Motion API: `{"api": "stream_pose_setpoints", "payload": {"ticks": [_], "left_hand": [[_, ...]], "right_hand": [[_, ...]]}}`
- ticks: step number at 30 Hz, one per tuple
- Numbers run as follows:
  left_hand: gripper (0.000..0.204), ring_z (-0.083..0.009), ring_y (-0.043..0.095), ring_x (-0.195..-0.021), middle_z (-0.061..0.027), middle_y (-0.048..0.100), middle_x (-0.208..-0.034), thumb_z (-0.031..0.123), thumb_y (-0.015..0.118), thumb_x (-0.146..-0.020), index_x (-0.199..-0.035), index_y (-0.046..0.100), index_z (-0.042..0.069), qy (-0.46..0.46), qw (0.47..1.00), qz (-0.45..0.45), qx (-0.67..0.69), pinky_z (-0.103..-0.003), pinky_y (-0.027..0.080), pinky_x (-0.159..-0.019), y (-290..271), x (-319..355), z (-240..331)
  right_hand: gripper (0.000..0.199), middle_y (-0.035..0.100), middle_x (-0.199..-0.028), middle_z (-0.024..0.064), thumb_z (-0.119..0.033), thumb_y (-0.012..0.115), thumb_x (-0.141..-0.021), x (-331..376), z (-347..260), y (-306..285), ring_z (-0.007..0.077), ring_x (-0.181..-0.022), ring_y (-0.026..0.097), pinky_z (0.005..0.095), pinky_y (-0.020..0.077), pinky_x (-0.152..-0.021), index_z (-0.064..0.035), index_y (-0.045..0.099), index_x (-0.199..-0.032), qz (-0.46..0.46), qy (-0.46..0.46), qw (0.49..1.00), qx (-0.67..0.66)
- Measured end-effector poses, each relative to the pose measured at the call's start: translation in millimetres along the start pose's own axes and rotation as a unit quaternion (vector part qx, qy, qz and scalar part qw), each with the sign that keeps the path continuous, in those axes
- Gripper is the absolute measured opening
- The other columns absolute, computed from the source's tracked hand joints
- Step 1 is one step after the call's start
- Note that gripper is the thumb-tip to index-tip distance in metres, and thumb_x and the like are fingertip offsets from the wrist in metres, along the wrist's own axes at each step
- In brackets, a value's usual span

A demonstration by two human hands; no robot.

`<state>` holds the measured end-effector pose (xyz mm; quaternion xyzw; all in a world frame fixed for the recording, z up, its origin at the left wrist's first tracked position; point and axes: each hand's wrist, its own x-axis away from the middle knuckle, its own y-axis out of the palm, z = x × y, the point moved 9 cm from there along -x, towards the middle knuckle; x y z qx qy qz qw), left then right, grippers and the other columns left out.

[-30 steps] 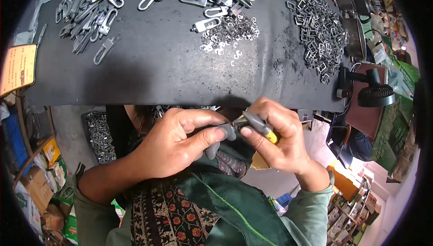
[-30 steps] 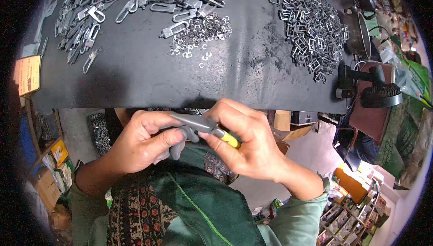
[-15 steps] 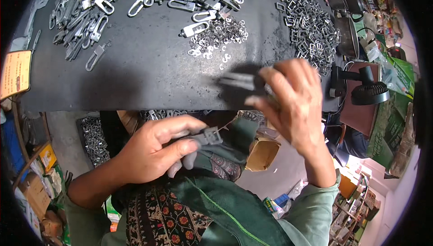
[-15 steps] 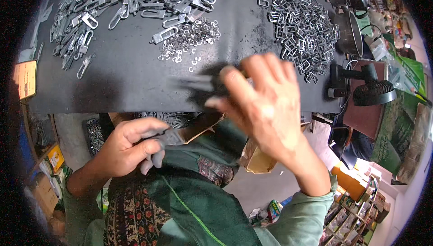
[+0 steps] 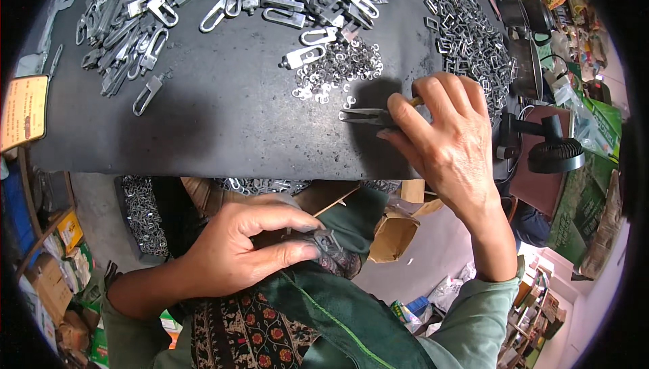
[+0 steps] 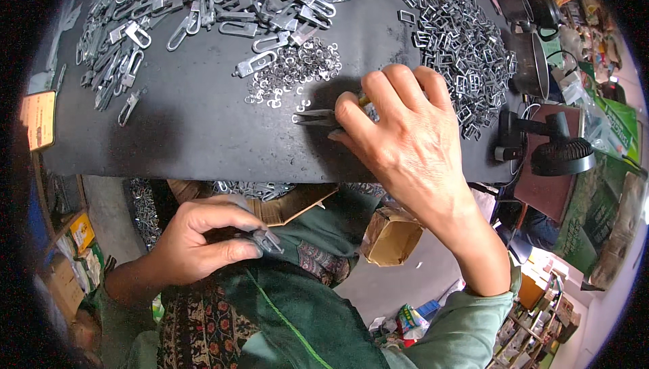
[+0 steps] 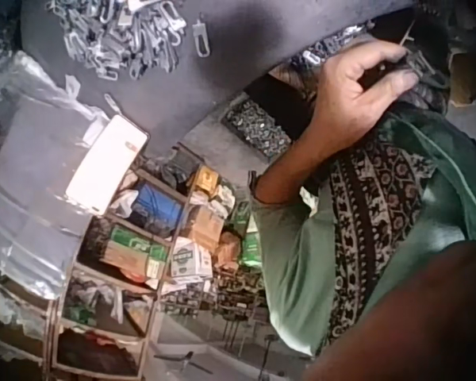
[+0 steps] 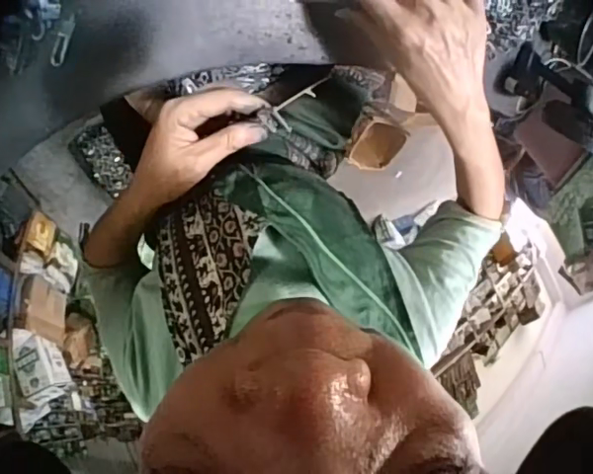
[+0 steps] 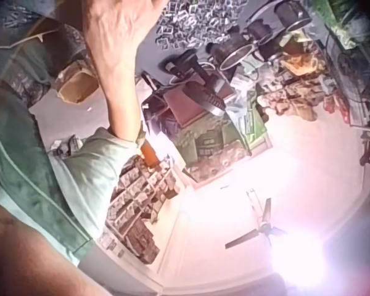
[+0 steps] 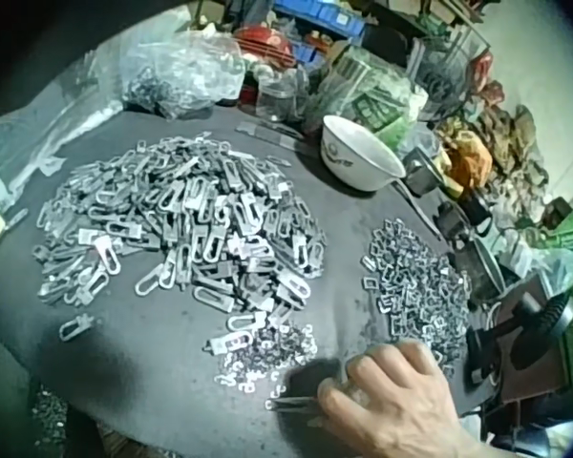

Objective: The person sorts metal hardware components on a workbench and assembles the parts together using pliers and by hand.

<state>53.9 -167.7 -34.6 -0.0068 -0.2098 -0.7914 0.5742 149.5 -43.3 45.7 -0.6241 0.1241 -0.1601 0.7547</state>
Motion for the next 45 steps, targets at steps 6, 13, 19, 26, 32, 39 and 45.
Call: {"api": "stream_pose_setpoints", "payload": {"ticks": [6,13,19,26,32,39,45], "left_hand": [[0.022,-0.0141,0.064,-0.081,-0.0099,0.069,-0.092,0.011,0.074,-0.085,-0.101,0.068,-0.002,0.005,0.999,0.023,-0.024,-0.026,0.048,-0.074,-8.1,-0.4,3.7],[0.023,-0.0063,0.059,-0.084,-0.0047,0.069,-0.090,0.012,0.071,-0.088,-0.105,0.068,-0.003,-0.107,0.984,0.083,0.116,-0.024,0.048,-0.074,-22.3,-0.3,-10.8],[0.023,-0.0031,0.057,-0.084,-0.0001,0.067,-0.091,0.010,0.069,-0.090,-0.108,0.068,-0.003,-0.085,0.976,0.076,0.187,-0.020,0.047,-0.073,-19.7,-1.7,-10.7],[0.025,-0.0028,0.057,-0.086,-0.0001,0.067,-0.093,0.009,0.068,-0.091,-0.113,0.067,-0.003,-0.043,0.968,0.025,0.248,-0.020,0.048,-0.076,-15.1,-5.8,-10.7],[0.022,-0.0059,0.056,-0.077,-0.0018,0.063,-0.088,0.006,0.068,-0.085,-0.104,0.068,-0.004,-0.089,0.972,0.065,0.208,-0.020,0.045,-0.068,-17.5,-6.5,-9.9],[0.023,-0.0080,0.058,-0.084,-0.0033,0.064,-0.095,0.007,0.067,-0.085,-0.104,0.067,-0.005,-0.095,0.980,0.070,0.157,-0.023,0.046,-0.077,-17.6,-2.6,-2.7],[0.019,-0.0102,0.059,-0.092,-0.0049,0.064,-0.098,0.005,0.066,-0.087,-0.104,0.066,-0.004,-0.013,0.997,0.066,0.037,-0.025,0.045,-0.083,-11.0,0.9,4.2]], "right_hand": [[0.035,0.051,-0.086,0.0043,-0.026,0.075,-0.068,-4.0,-4.0,-4.5,0.0234,-0.085,0.054,0.0378,0.0421,-0.076,-0.0095,0.057,-0.093,-0.001,-0.024,1.000,-0.005],[0.034,0.055,-0.083,0.0067,-0.034,0.072,-0.070,1.8,-26.3,-19.5,0.0249,-0.075,0.057,0.0369,0.0446,-0.063,-0.0073,0.062,-0.088,0.005,-0.091,0.978,-0.187],[0.033,0.055,-0.082,0.0070,-0.036,0.071,-0.072,0.3,-33.0,-18.7,0.0246,-0.073,0.057,0.0366,0.0451,-0.062,-0.0076,0.062,-0.086,0.015,-0.085,0.970,-0.228],[0.034,0.055,-0.081,0.0064,-0.037,0.071,-0.072,-1.6,-34.7,-20.9,0.0245,-0.072,0.057,0.0360,0.0447,-0.063,-0.0074,0.062,-0.086,0.014,-0.096,0.965,-0.244],[0.032,0.054,-0.081,0.0059,-0.035,0.069,-0.073,-2.8,-38.4,-27.6,0.0243,-0.074,0.057,0.0361,0.0446,-0.064,-0.0079,0.061,-0.087,0.028,-0.111,0.973,-0.199],[0.044,0.054,-0.082,0.0097,-0.044,0.066,-0.074,2.3,-44.1,-39.7,0.0284,-0.074,0.057,0.0404,0.0438,-0.062,-0.0039,0.061,-0.092,0.083,-0.138,0.979,-0.129],[0.034,0.053,-0.079,0.0059,-0.029,0.068,-0.066,13.9,-47.7,-40.4,0.0234,-0.075,0.056,0.0355,0.0421,-0.063,-0.0076,0.062,-0.091,0.019,-0.075,0.986,-0.145]]}}
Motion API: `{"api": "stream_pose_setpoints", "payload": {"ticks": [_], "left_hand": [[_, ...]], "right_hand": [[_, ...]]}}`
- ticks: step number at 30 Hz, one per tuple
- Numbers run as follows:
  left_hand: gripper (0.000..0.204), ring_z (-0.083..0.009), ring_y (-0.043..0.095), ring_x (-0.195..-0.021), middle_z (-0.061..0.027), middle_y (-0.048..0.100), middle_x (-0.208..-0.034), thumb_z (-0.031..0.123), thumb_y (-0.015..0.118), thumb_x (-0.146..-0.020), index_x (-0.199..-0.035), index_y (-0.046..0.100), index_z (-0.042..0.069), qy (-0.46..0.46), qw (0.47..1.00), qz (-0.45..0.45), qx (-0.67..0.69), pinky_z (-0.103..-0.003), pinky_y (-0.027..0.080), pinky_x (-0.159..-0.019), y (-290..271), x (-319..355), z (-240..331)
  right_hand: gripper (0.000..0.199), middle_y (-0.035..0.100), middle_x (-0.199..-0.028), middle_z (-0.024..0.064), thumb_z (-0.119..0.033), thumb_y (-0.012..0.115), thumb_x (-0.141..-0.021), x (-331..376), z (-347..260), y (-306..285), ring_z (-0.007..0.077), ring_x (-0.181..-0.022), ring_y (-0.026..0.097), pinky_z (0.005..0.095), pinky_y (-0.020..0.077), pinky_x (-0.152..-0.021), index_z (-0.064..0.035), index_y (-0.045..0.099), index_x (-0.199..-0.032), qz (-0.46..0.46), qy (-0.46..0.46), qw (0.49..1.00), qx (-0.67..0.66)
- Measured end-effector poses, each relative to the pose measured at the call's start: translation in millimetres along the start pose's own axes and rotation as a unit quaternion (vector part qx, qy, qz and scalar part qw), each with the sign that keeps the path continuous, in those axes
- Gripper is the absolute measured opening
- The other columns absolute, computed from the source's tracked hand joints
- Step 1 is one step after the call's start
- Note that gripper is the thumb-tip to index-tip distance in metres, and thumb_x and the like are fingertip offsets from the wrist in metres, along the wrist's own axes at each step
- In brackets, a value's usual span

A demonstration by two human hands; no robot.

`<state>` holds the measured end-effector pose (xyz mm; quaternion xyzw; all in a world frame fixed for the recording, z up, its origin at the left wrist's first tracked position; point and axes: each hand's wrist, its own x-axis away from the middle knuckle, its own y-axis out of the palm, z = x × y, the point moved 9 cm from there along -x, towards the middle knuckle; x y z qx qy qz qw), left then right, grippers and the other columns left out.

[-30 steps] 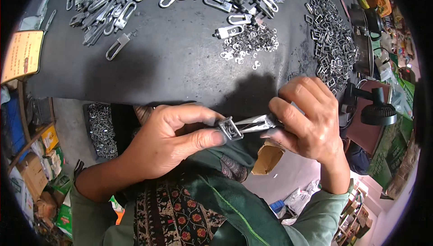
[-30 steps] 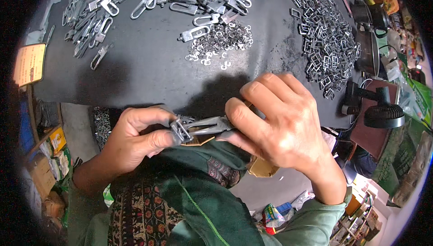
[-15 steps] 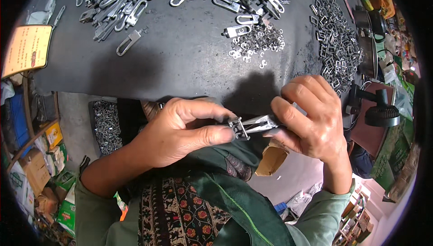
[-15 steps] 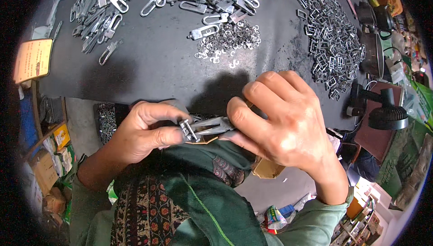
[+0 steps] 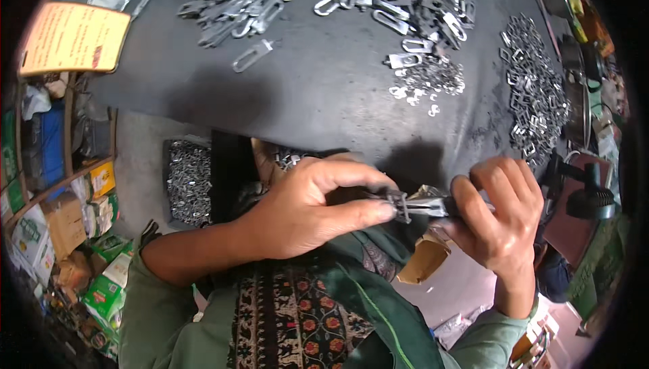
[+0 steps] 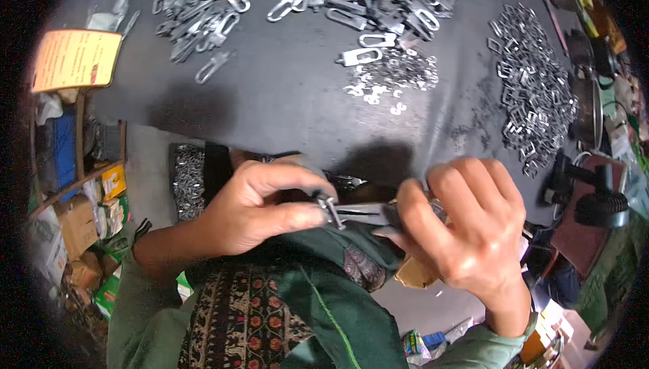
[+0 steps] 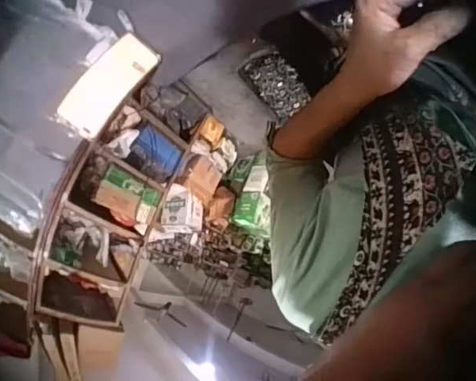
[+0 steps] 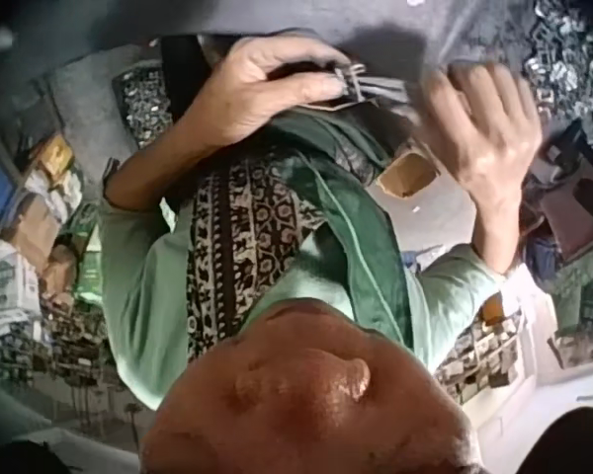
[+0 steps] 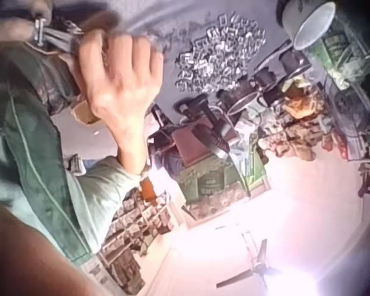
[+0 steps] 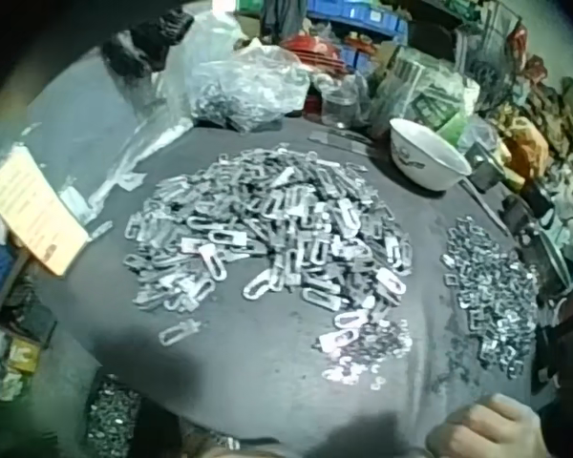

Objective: The person sorts metal hardware components on a workbench and assembles the parts together using pliers and by hand.

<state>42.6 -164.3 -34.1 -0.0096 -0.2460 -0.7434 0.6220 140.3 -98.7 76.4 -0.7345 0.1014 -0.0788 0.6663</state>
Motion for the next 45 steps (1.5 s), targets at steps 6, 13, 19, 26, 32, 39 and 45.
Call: {"api": "stream_pose_setpoints", "payload": {"ticks": [6,13,19,26,32,39,45], "left_hand": [[0.019,-0.0098,0.058,-0.090,-0.0046,0.064,-0.097,0.004,0.064,-0.087,-0.103,0.066,-0.004,-0.022,0.999,0.007,0.046,-0.025,0.045,-0.081,0.6,3.8,-2.5],[0.018,-0.0105,0.059,-0.089,-0.0051,0.064,-0.095,0.004,0.065,-0.086,-0.102,0.065,-0.005,-0.003,0.999,0.022,0.043,-0.025,0.046,-0.081,-2.1,2.7,-6.2],[0.019,-0.0101,0.059,-0.089,-0.0054,0.065,-0.097,0.003,0.067,-0.086,-0.103,0.065,-0.005,0.022,0.996,0.087,0.024,-0.025,0.046,-0.081,-10.0,7.9,-7.3],[0.058,-0.0335,0.059,-0.096,-0.0152,0.058,-0.104,0.025,0.081,-0.072,-0.124,0.060,0.007,0.161,0.744,0.310,-0.569,-0.040,0.049,-0.082,-74.6,40.7,71.3],[0.037,-0.0359,0.056,-0.106,-0.0127,0.059,-0.119,0.012,0.064,-0.083,-0.120,0.063,0.010,0.202,0.628,0.215,-0.720,-0.046,0.045,-0.092,-102.0,3.1,134.7],[0.025,-0.0361,0.055,-0.114,-0.0138,0.061,-0.112,0.005,0.060,-0.074,-0.098,0.062,0.000,0.337,0.459,-0.010,-0.822,-0.048,0.042,-0.098,-103.2,-6.6,122.4],[0.016,-0.0388,0.060,-0.095,-0.0205,0.062,-0.100,0.002,0.063,-0.085,-0.101,0.062,-0.002,0.243,0.524,0.250,-0.777,-0.043,0.048,-0.084,-100.4,8.4,110.4]], "right_hand": [[0.034,0.054,-0.089,0.0088,-0.029,0.068,-0.066,-3.2,-3.0,-2.6,0.0259,-0.081,0.057,0.0425,0.0468,-0.075,-0.0076,0.062,-0.091,0.037,-0.007,0.999,0.012],[0.047,0.054,-0.087,0.0120,-0.043,0.065,-0.069,4.7,-1.3,5.8,0.0315,-0.078,0.056,0.0449,0.0453,-0.068,-0.0033,0.061,-0.093,-0.007,0.001,1.000,-0.004],[0.032,0.052,-0.075,0.0053,-0.029,0.072,-0.067,-0.4,-2.9,10.0,0.0222,-0.063,0.053,0.0343,0.0398,-0.053,-0.0051,0.061,-0.085,0.028,0.000,0.999,-0.029],[0.033,0.055,-0.076,0.0068,-0.030,0.074,-0.070,17.5,-3.8,30.0,0.0255,-0.067,0.057,0.0371,0.0417,-0.056,-0.0044,0.061,-0.087,-0.015,0.052,0.996,-0.067],[0.035,0.053,-0.080,0.0078,-0.022,0.077,-0.064,45.3,3.3,51.1,0.0264,-0.075,0.053,0.0383,0.0404,-0.065,-0.0047,0.061,-0.090,-0.065,0.162,0.984,-0.037],[0.028,0.055,-0.081,0.0062,-0.014,0.076,-0.064,63.6,34.6,40.8,0.0264,-0.077,0.056,0.0385,0.0443,-0.066,-0.0069,0.059,-0.085,0.021,0.221,0.974,-0.054],[0.022,0.061,-0.080,0.0156,-0.018,0.072,-0.081,112.4,135.5,11.3,0.0373,-0.072,0.061,0.0449,0.0479,-0.062,-0.0023,0.057,-0.082,0.201,0.420,0.885,0.026]]}}
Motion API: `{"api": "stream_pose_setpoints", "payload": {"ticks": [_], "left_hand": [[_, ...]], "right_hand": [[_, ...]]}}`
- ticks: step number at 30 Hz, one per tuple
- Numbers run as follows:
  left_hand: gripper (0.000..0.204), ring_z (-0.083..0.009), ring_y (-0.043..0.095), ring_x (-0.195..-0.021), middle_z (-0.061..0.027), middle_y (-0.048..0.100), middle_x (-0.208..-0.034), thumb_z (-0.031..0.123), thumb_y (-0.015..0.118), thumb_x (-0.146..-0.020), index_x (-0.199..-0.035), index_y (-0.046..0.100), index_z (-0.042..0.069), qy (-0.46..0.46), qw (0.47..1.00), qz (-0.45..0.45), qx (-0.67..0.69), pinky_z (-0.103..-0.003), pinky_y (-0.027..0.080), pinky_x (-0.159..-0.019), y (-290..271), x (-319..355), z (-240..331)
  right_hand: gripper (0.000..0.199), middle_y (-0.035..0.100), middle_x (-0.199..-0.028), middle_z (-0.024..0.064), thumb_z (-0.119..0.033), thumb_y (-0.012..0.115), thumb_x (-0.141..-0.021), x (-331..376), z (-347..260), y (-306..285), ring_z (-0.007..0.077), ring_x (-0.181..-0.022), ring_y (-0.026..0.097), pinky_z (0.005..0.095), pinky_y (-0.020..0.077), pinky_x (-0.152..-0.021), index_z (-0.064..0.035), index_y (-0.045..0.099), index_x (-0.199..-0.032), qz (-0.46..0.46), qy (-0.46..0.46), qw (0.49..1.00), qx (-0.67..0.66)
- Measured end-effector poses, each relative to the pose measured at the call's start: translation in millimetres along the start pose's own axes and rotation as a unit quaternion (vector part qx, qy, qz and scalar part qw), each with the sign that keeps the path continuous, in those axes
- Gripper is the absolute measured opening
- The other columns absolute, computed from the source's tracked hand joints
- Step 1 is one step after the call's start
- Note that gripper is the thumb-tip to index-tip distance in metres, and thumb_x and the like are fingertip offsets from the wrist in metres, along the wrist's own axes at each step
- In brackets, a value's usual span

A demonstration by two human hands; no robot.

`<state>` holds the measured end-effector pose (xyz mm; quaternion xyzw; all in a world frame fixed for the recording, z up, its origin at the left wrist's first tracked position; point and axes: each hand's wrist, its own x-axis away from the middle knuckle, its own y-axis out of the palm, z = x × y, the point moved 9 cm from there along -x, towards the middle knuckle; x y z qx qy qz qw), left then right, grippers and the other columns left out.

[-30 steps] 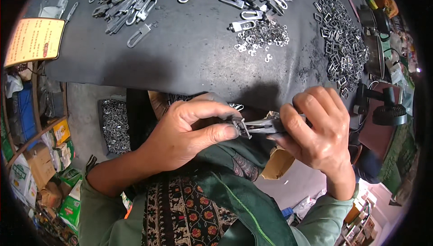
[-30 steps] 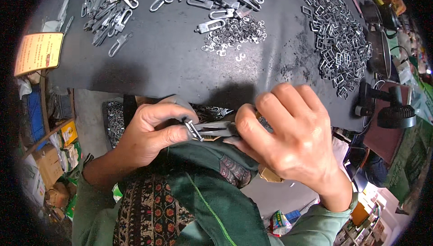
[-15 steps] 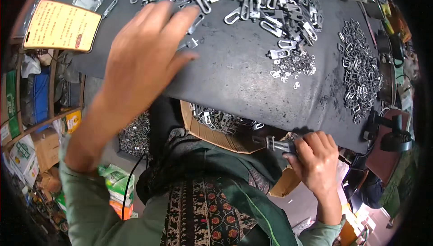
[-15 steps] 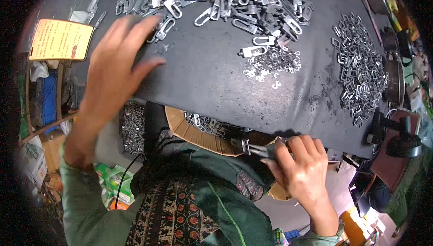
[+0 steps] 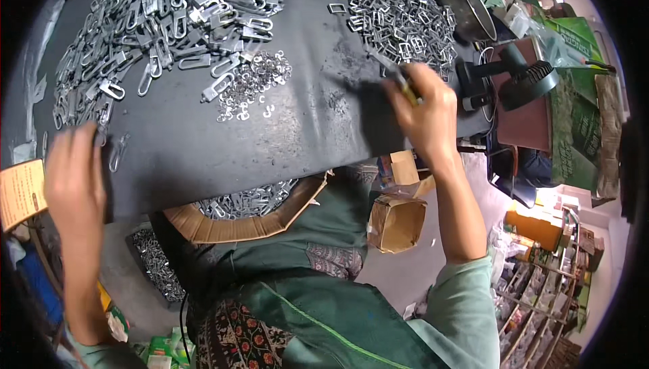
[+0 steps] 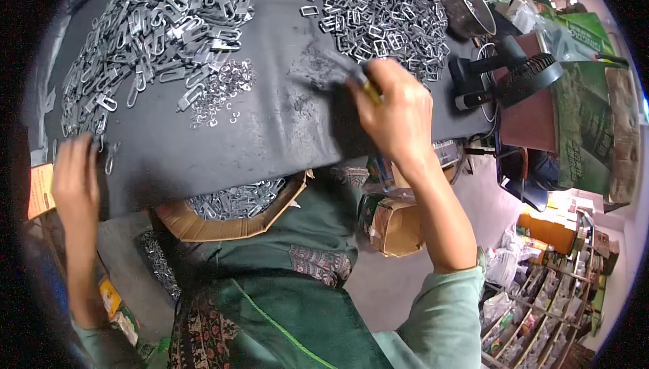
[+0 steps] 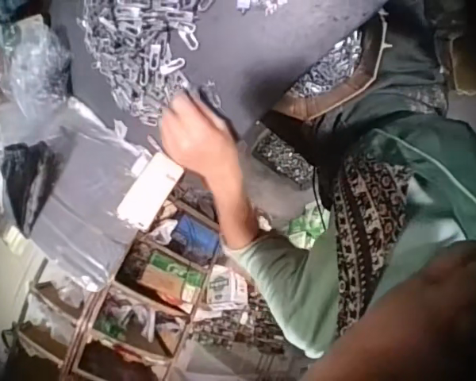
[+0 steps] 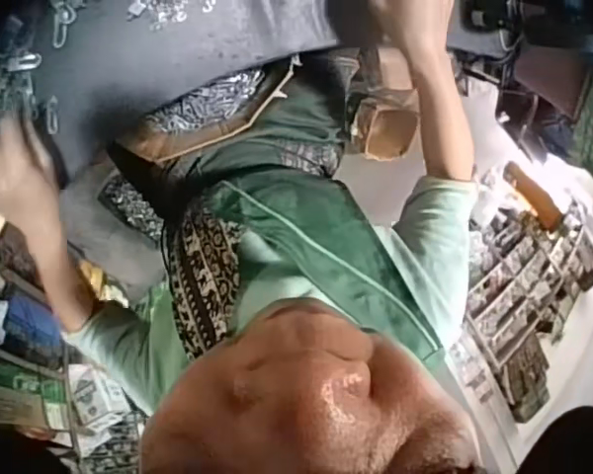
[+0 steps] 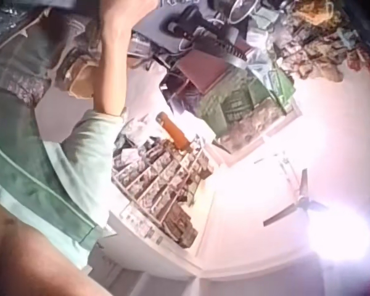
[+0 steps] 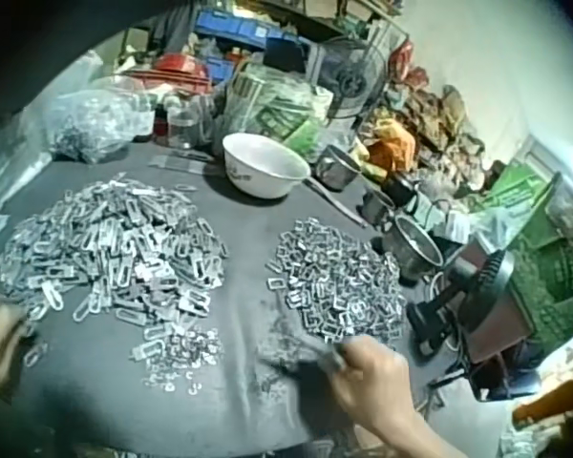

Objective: The person sorts metal hardware components on a workbench and assembles the parts together using pliers and by hand.

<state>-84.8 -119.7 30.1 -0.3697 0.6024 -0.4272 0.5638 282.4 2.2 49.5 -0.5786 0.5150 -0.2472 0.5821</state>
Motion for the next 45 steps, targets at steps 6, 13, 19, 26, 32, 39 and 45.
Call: {"api": "stream_pose_setpoints", "payload": {"ticks": [6,13,19,26,32,39,45], "left_hand": [[0.023,-0.0403,0.056,-0.088,-0.0210,0.056,-0.095,0.009,0.066,-0.087,-0.107,0.062,-0.001,-0.104,0.994,0.000,0.037,-0.043,0.047,-0.080,6.2,24.2,20.2],[0.021,-0.0293,0.056,-0.086,-0.0155,0.056,-0.093,0.005,0.064,-0.088,-0.107,0.059,-0.002,-0.124,0.977,-0.017,0.172,-0.037,0.045,-0.078,6.4,28.1,0.8],[0.023,-0.0076,0.054,-0.070,-0.0028,0.060,-0.093,0.018,0.058,-0.098,-0.117,0.054,0.005,-0.394,0.704,-0.014,0.590,-0.020,0.043,-0.055,44.5,56.1,11.7],[0.024,-0.0056,0.056,-0.073,-0.0030,0.064,-0.092,0.009,0.061,-0.093,-0.115,0.057,0.002,-0.374,0.416,-0.231,0.796,-0.019,0.043,-0.061,54.7,49.2,125.5],[0.015,-0.0039,0.053,-0.071,-0.0011,0.063,-0.086,0.007,0.060,-0.094,-0.108,0.059,0.002,-0.329,0.455,-0.226,0.796,-0.020,0.043,-0.064,53.1,51.2,138.3],[0.014,-0.0021,0.053,-0.072,0.0010,0.062,-0.082,0.011,0.061,-0.095,-0.105,0.063,0.001,-0.288,0.470,-0.281,0.786,-0.021,0.044,-0.065,54.3,54.1,142.0],[0.016,-0.0029,0.053,-0.069,0.0006,0.063,-0.080,0.012,0.060,-0.096,-0.103,0.066,-0.001,-0.261,0.373,-0.346,0.820,-0.021,0.043,-0.062,53.5,53.9,156.9]], "right_hand": [[0.024,0.063,-0.078,0.0129,-0.025,0.070,-0.081,-42.4,3.4,29.1,0.0348,-0.071,0.064,0.0446,0.0504,-0.062,-0.0053,0.057,-0.075,0.093,-0.003,0.985,0.146],[0.015,0.061,-0.077,0.0153,-0.017,0.066,-0.081,-31.5,2.2,23.5,0.0388,-0.073,0.062,0.0446,0.0486,-0.064,-0.0035,0.059,-0.082,-0.034,0.003,0.998,0.055],[0.015,0.050,-0.067,0.0064,-0.009,0.067,-0.084,20.1,-35.9,29.5,0.0159,-0.061,0.049,0.0309,0.0403,-0.058,-0.0004,0.055,-0.083,-0.202,0.097,0.944,-0.244],[0.008,0.051,-0.076,0.0024,-0.006,0.062,-0.091,49.6,-120.7,51.1,0.0085,-0.070,0.046,0.0268,0.0412,-0.063,-0.0014,0.057,-0.093,-0.258,0.085,0.813,-0.515],[0.010,0.052,-0.077,0.0066,-0.004,0.063,-0.088,49.4,-130.6,42.6,0.0144,-0.066,0.050,0.0290,0.0427,-0.062,0.0011,0.057,-0.095,-0.229,0.022,0.849,-0.476],[0.009,0.054,-0.076,0.0095,-0.001,0.064,-0.086,52.8,-131.5,41.8,0.0186,-0.065,0.053,0.0310,0.0434,-0.061,0.0012,0.056,-0.091,-0.276,0.018,0.841,-0.465],[0.012,0.056,-0.075,0.0110,0.002,0.066,-0.081,49.2,-140.6,32.6,0.0249,-0.064,0.056,0.0333,0.0442,-0.060,0.0019,0.056,-0.086,-0.257,-0.131,0.844,-0.452]]}}
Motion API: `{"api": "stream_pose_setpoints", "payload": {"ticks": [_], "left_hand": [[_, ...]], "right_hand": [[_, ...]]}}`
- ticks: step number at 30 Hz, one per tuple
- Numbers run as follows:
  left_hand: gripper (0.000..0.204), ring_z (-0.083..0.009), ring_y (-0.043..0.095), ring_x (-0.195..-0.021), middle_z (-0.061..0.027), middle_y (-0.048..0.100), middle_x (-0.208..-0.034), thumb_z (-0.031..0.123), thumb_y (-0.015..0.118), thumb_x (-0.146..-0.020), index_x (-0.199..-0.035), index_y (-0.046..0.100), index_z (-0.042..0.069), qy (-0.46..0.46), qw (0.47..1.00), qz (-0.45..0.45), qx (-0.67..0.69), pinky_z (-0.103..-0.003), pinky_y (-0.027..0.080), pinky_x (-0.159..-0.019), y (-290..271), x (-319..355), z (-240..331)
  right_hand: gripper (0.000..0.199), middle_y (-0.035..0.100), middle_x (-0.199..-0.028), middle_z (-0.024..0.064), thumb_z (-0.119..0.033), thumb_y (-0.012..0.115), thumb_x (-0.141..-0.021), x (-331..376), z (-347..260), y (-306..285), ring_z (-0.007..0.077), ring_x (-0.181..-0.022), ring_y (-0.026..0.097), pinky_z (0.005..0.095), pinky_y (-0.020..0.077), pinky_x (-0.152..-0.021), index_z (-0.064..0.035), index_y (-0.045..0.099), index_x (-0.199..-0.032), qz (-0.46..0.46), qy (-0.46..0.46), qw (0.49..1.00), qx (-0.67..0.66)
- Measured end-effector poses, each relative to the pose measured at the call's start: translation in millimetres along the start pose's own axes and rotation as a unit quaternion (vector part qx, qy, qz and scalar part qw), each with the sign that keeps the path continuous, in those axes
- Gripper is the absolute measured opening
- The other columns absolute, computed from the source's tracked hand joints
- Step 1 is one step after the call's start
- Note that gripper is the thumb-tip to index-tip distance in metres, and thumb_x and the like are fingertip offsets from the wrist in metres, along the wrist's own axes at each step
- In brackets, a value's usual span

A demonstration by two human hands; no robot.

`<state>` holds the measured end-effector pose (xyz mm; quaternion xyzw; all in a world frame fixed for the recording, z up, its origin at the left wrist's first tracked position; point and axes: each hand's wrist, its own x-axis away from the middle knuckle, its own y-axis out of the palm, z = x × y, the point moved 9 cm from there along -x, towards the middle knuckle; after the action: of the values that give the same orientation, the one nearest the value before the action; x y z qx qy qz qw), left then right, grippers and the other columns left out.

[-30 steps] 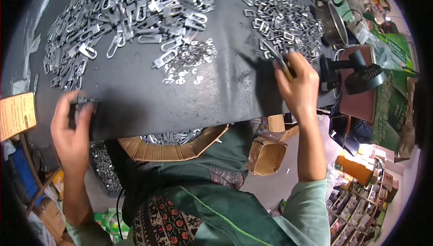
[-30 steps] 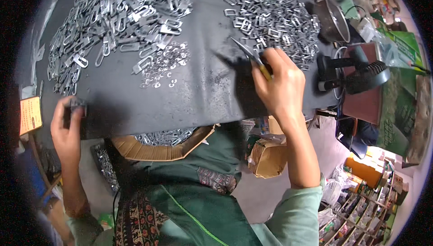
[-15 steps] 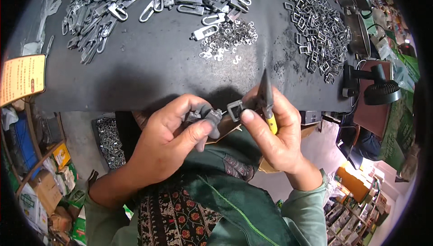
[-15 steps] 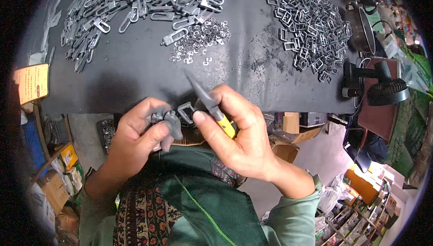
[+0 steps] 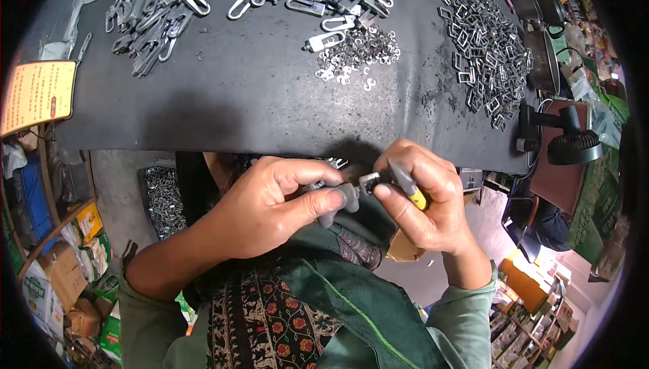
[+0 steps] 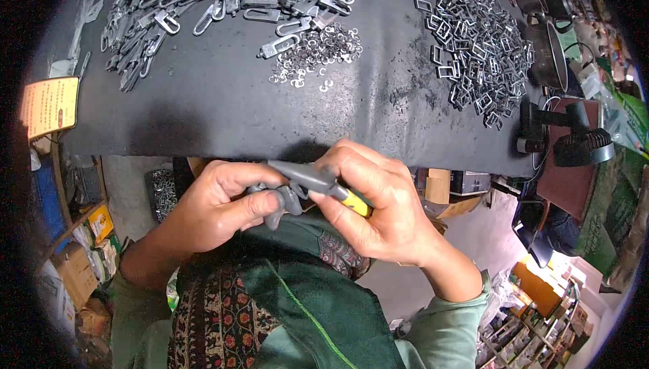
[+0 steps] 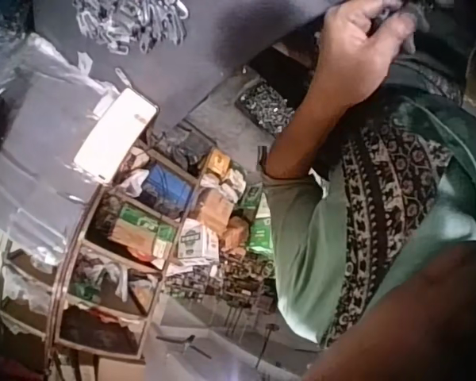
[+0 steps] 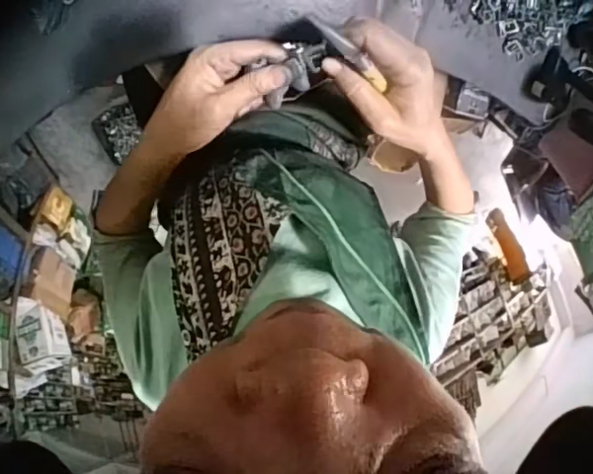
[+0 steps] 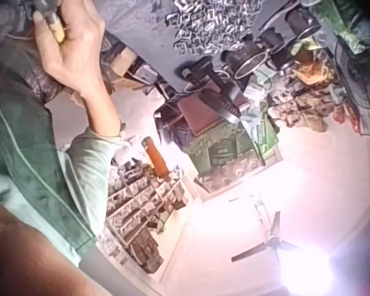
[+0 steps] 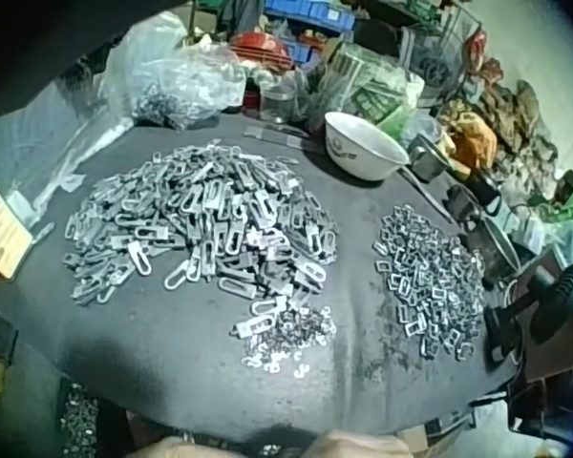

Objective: The person sorts metal hardware components on a workbench and assembles the parts together using pliers and by hand.

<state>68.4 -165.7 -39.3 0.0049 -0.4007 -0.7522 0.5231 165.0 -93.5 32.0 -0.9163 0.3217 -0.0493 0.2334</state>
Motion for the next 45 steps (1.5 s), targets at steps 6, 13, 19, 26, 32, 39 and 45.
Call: {"api": "stream_pose_setpoints", "payload": {"ticks": [6,13,19,26,32,39,45], "left_hand": [[0.015,-0.0064,0.057,-0.072,-0.0030,0.065,-0.082,0.008,0.061,-0.093,-0.102,0.065,-0.004,0.068,0.984,0.050,-0.158,-0.024,0.046,-0.063,-1.2,-2.8,5.1],[0.011,-0.0167,0.061,-0.070,-0.0121,0.063,-0.079,0.000,0.062,-0.088,-0.098,0.063,-0.005,0.124,0.953,0.077,-0.267,-0.029,0.047,-0.063,1.1,-4.4,13.0],[0.012,-0.0236,0.061,-0.066,-0.0097,0.064,-0.079,0.004,0.062,-0.088,-0.100,0.064,-0.001,0.311,0.756,0.173,-0.550,-0.029,0.047,-0.059,22.1,13.1,27.1],[0.028,-0.0027,0.045,-0.056,-0.0018,0.063,-0.081,0.005,0.057,-0.094,-0.120,0.061,0.000,-0.057,0.996,0.035,-0.056,-0.018,0.037,-0.053,-8.2,0.6,-22.1],[0.027,-0.0014,0.048,-0.066,0.0022,0.061,-0.085,0.012,0.059,-0.096,-0.121,0.058,0.002,-0.049,0.998,0.003,-0.030,-0.019,0.040,-0.059,-9.5,1.9,-37.2],[0.023,-0.0038,0.054,-0.079,0.0009,0.064,-0.092,0.014,0.063,-0.095,-0.112,0.063,-0.001,-0.029,0.999,0.020,-0.030,-0.022,0.046,-0.073,-14.4,-0.9,-33.7],[0.020,-0.0070,0.059,-0.090,-0.0031,0.068,-0.097,0.008,0.066,-0.092,-0.108,0.066,-0.003,0.017,0.996,0.043,-0.073,-0.025,0.047,-0.082,-17.6,0.1,-32.3]], "right_hand": [[0.010,0.056,-0.075,0.0104,0.001,0.065,-0.083,14.1,10.5,0.6,0.0226,-0.063,0.056,0.0328,0.0440,-0.059,0.0016,0.057,-0.087,0.005,0.133,0.991,0.010],[0.009,0.054,-0.074,0.0099,-0.002,0.065,-0.086,19.6,13.7,2.8,0.0198,-0.062,0.052,0.0318,0.0420,-0.058,0.0013,0.057,-0.087,-0.004,0.106,0.994,0.036],[0.011,0.052,-0.072,0.0098,-0.006,0.064,-0.087,52.0,55.4,31.3,0.0132,-0.067,0.051,0.0312,0.0420,-0.059,0.0025,0.057,-0.088,0.040,0.391,0.887,-0.243],[0.031,0.056,-0.076,0.0120,-0.026,0.077,-0.076,-4.1,4.5,-29.9,0.0329,-0.069,0.057,0.0421,0.0458,-0.061,-0.0025,0.060,-0.087,0.008,0.057,0.946,0.320],[0.025,0.051,-0.082,0.0073,-0.025,0.074,-0.076,-22.7,12.0,-37.2,0.0262,-0.082,0.053,0.0388,0.0410,-0.070,-0.0085,0.058,-0.084,0.015,0.030,0.834,0.551],[0.031,0.050,-0.090,0.0083,-0.025,0.077,-0.071,-21.7,5.7,-36.8,0.0277,-0.090,0.052,0.0419,0.0396,-0.079,-0.0103,0.059,-0.092,0.019,0.018,0.814,0.581],[0.038,0.053,-0.099,0.0116,-0.023,0.076,-0.072,-26.0,1.4,-21.0,0.0315,-0.096,0.052,0.0455,0.0395,-0.085,-0.0067,0.061,-0.103,-0.026,0.010,0.824,0.565]]}}
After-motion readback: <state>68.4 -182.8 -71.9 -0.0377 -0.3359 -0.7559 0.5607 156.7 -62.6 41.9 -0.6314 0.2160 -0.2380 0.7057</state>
